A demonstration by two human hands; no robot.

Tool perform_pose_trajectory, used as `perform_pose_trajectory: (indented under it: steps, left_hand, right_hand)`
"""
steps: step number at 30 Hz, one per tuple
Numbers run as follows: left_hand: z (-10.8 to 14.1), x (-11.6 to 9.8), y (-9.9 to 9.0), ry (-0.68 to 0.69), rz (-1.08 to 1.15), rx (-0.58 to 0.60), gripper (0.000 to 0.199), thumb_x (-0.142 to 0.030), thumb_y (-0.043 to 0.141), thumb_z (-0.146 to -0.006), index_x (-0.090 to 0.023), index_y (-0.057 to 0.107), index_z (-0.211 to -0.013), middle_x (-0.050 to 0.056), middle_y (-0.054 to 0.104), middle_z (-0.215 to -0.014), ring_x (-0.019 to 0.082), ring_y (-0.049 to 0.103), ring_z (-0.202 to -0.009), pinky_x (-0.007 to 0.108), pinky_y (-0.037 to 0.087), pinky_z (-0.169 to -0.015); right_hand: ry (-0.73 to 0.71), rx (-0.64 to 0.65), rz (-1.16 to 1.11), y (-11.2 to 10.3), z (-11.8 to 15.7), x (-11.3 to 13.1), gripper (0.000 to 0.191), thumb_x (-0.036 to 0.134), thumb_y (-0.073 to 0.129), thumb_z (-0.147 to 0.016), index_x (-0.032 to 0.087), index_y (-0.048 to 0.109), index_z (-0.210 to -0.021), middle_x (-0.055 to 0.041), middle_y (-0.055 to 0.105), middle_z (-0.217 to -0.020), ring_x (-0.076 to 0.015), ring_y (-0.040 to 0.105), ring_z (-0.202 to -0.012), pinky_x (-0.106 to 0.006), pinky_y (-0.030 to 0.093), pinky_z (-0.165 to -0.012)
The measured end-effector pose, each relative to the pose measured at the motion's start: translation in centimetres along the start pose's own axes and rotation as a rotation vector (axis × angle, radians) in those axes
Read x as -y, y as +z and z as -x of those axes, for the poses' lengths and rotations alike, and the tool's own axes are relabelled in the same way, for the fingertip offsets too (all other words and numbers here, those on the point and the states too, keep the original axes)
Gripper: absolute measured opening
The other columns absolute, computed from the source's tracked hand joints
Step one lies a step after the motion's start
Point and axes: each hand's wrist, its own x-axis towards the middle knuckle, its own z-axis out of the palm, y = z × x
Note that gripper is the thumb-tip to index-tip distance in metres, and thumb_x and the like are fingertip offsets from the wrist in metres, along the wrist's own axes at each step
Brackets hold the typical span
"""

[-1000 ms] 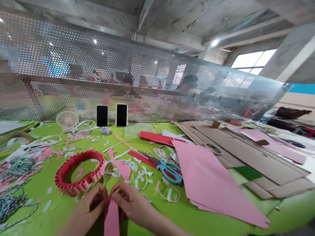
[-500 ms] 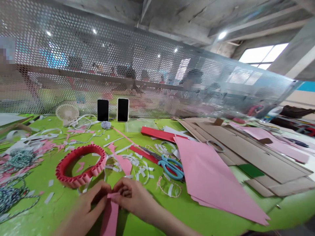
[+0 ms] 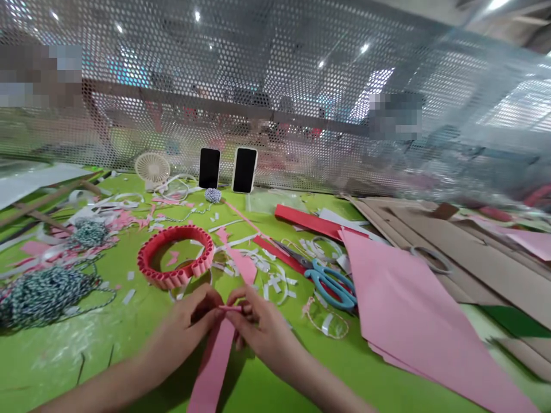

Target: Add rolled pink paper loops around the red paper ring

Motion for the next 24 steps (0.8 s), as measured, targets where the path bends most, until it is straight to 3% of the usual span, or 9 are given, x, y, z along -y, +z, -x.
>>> perform_pose_trajectory:
  steps: [2,8,14,20,24]
  left_hand:
    - [0.03,0.10,0.07,-0.015,0.038,0.010,0.019,-0.037,0.045,-0.079,-0.019,0.046,-0.072,-0.002,0.053,-0.064,0.016,0.050,-0.064,0.026,0.038,-0.059]
    - [0.00,0.37,0.18,-0.060,0.213,0.097,0.018,-0.036,0.051,-0.077,-0.018,0.048,-0.078,-0.004,0.051,-0.066,0.013,0.047,-0.065,0.023,0.035,-0.058]
    - [-0.38,0.81,-0.02,-0.088,0.335,0.157,0.026,-0.042,0.052,-0.075,-0.016,0.047,-0.073,-0.007,0.042,-0.056,0.009,0.037,-0.055,0.021,0.028,-0.052]
    - [-0.62,0.50,-0.23,-0.141,0.312,0.118,0.033,-0.049,0.054,-0.071,-0.016,0.048,-0.073,-0.006,0.040,-0.057,0.010,0.036,-0.056,0.022,0.026,-0.052]
    - [-0.61,0.52,-0.35,-0.141,0.298,0.136,0.029,-0.045,0.053,-0.073,-0.017,0.047,-0.076,-0.005,0.045,-0.062,0.011,0.041,-0.061,0.022,0.029,-0.055]
  right_hand:
    - [-0.004,-0.003,-0.010,0.09,0.06,-0.01,0.007,0.025,0.044,-0.077,0.020,0.046,-0.082,0.0048,0.046,-0.058,-0.0085,0.046,-0.043,-0.019,0.038,-0.041]
    - [-0.167,-0.145,0.222,-0.05,0.12,0.48,0.006,0.017,0.046,-0.074,0.018,0.051,-0.073,0.0011,0.053,-0.062,-0.0104,0.049,-0.056,-0.021,0.039,-0.054]
    - [-0.288,-0.103,0.441,-0.10,0.45,0.51,0.016,0.013,0.043,-0.076,0.019,0.057,-0.077,-0.0012,0.057,-0.067,-0.0121,0.050,-0.061,-0.023,0.039,-0.058]
    - [-0.162,-0.053,0.244,-0.31,0.33,0.72,0.016,0.025,0.047,-0.079,0.017,0.054,-0.092,-0.0019,0.058,-0.069,-0.0123,0.053,-0.061,-0.024,0.042,-0.056]
    - [-0.056,-0.017,0.067,-0.25,0.28,0.56,0.017,0.031,0.043,-0.082,0.017,0.052,-0.087,0.0010,0.054,-0.061,-0.0101,0.054,-0.052,-0.022,0.042,-0.050]
